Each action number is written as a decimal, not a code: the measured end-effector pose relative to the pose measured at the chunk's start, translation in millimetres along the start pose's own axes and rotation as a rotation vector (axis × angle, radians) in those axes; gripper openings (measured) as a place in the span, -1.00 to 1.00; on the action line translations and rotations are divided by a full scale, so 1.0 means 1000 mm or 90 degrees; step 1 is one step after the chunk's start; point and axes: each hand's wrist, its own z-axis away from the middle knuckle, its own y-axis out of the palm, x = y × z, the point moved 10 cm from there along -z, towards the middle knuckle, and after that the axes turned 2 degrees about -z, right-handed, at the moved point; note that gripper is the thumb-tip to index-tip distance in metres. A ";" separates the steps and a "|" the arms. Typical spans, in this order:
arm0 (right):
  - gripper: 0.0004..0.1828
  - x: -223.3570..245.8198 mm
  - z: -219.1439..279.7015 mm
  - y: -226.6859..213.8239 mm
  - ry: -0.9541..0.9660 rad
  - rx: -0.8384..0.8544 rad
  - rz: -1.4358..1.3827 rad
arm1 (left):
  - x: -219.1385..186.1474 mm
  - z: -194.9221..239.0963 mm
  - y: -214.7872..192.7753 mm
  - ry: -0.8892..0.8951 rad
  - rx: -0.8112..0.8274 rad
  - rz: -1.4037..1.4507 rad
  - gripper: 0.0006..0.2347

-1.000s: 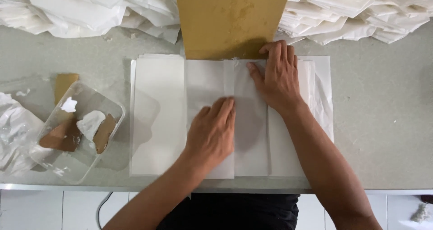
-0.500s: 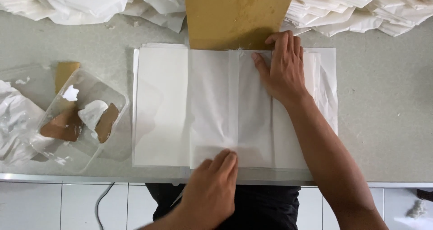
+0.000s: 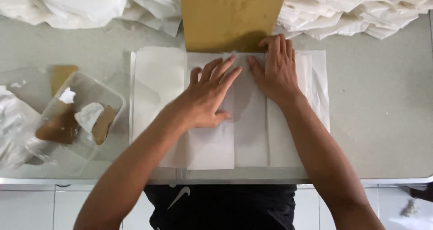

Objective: Assembling paper bags by folding paper around a cardboard template and applying glue with a spreader

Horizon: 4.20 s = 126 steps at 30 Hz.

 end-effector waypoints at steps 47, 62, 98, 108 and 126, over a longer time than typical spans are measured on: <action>-0.65 0.006 -0.004 -0.008 -0.031 -0.059 -0.015 | -0.066 0.022 0.006 0.369 -0.041 -0.009 -0.19; -0.65 0.004 -0.005 -0.007 0.017 -0.049 0.028 | 0.018 0.001 -0.005 0.058 -0.246 -0.118 -0.59; -0.36 -0.021 0.004 -0.034 -0.008 -0.205 -0.370 | 0.137 0.026 -0.041 0.012 -0.558 0.852 -0.21; -0.59 0.004 0.003 -0.035 -0.047 -0.155 -0.290 | 0.123 0.026 -0.047 -0.010 -0.544 0.719 -0.70; -0.81 0.015 0.005 -0.034 0.046 -0.146 -0.346 | 0.048 0.003 -0.033 -0.041 -0.395 -0.082 -0.74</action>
